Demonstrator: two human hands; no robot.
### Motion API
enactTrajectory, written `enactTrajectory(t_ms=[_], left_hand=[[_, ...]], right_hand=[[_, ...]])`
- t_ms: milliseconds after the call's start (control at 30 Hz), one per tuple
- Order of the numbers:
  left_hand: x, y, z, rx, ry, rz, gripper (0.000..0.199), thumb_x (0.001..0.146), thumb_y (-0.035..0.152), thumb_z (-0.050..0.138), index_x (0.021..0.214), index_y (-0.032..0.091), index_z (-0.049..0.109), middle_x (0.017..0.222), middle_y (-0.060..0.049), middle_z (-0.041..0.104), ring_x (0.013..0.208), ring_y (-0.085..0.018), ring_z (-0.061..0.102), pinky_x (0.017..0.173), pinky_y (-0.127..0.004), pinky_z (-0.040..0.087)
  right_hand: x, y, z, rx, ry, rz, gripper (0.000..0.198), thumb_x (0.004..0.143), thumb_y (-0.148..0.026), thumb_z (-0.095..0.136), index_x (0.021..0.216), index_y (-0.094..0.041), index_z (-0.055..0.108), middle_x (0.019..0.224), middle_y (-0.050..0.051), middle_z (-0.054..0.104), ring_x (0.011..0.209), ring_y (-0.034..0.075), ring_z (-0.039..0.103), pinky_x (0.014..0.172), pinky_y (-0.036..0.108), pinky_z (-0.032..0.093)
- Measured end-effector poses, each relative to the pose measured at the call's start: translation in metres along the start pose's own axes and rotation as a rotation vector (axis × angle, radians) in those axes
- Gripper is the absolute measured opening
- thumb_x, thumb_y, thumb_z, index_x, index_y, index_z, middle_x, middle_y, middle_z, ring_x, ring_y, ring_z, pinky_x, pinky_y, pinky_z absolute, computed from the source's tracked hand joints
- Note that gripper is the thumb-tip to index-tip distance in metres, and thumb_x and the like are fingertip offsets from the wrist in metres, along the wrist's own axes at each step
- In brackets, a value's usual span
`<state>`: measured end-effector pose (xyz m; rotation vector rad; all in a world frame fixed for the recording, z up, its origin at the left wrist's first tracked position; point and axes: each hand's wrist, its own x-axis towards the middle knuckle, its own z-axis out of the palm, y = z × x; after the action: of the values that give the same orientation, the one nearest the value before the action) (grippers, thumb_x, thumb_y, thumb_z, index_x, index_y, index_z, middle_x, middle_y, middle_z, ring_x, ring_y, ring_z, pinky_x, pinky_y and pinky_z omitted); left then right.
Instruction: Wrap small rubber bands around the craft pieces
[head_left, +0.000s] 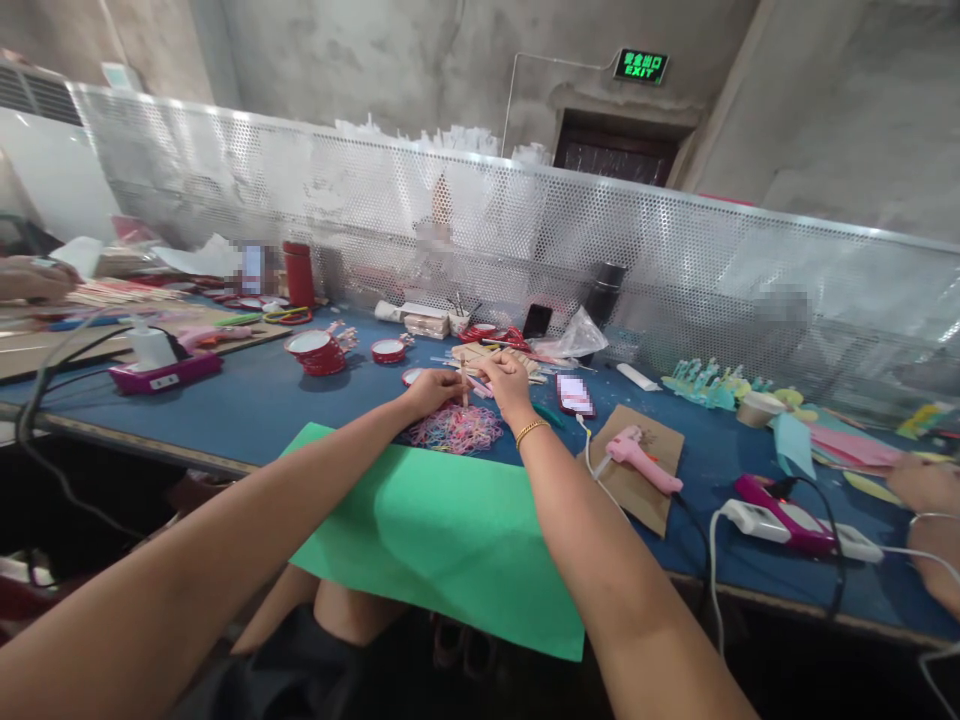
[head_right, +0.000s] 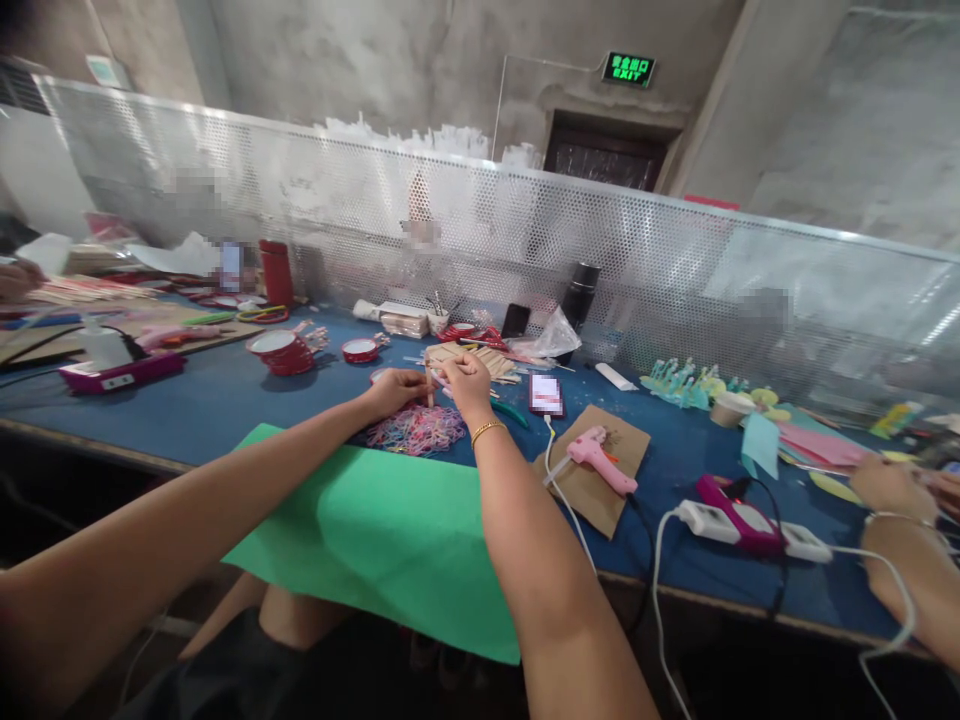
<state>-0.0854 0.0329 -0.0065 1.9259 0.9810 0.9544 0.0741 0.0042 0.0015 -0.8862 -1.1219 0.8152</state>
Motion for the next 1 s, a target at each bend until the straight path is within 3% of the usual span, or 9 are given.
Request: enactTrajectory(t_ms=[200,400,600,767,1000], left_hand=[[-0.001,0.002,0.0,0.01,-0.013,0.008,0.024,0.074,0.038,0.073,0.069,0.015,0.07,0.064,-0.001,0.069,0.056,-0.012,0.057,0.058,-0.023,0.048],[0.001,-0.002,-0.001,0.018,-0.013,0.024,0.032,0.072,0.045,0.076,0.068,0.014,0.069,0.066,-0.003,0.071,0.06,-0.014,0.06,0.062,-0.024,0.05],[0.002,-0.005,-0.002,0.038,-0.04,0.063,0.035,0.073,0.048,0.073,0.066,0.014,0.069,0.062,-0.002,0.069,0.056,-0.012,0.057,0.058,-0.022,0.048],[0.002,-0.006,-0.003,0.053,-0.04,0.089,0.037,0.073,0.05,0.072,0.068,0.014,0.07,0.065,-0.003,0.071,0.058,-0.013,0.058,0.058,-0.023,0.048],[0.004,-0.01,-0.002,0.007,-0.037,0.082,0.04,0.07,0.055,0.073,0.069,0.015,0.069,0.064,-0.002,0.07,0.056,-0.013,0.057,0.055,-0.023,0.046]], right_hand=[[0.002,-0.001,-0.002,0.039,0.072,-0.014,0.02,0.063,-0.034,0.068,0.059,-0.022,0.053,0.054,-0.005,0.059,0.056,0.012,0.056,0.055,0.023,0.046],[-0.006,-0.008,0.003,0.017,-0.024,0.015,0.014,0.065,-0.03,0.066,0.06,-0.021,0.056,0.058,-0.003,0.064,0.056,0.012,0.058,0.053,0.022,0.044],[-0.003,-0.007,0.0,0.013,0.047,-0.023,0.016,0.064,-0.03,0.068,0.059,-0.021,0.056,0.055,-0.004,0.061,0.057,0.012,0.057,0.055,0.022,0.045],[-0.005,-0.006,0.002,-0.009,-0.005,-0.011,0.015,0.066,-0.031,0.065,0.06,-0.02,0.056,0.057,-0.003,0.064,0.055,0.011,0.057,0.052,0.02,0.043],[0.001,0.0,-0.001,0.035,0.043,-0.055,0.018,0.065,-0.031,0.068,0.058,-0.021,0.055,0.055,-0.005,0.061,0.055,0.011,0.056,0.054,0.021,0.045]])
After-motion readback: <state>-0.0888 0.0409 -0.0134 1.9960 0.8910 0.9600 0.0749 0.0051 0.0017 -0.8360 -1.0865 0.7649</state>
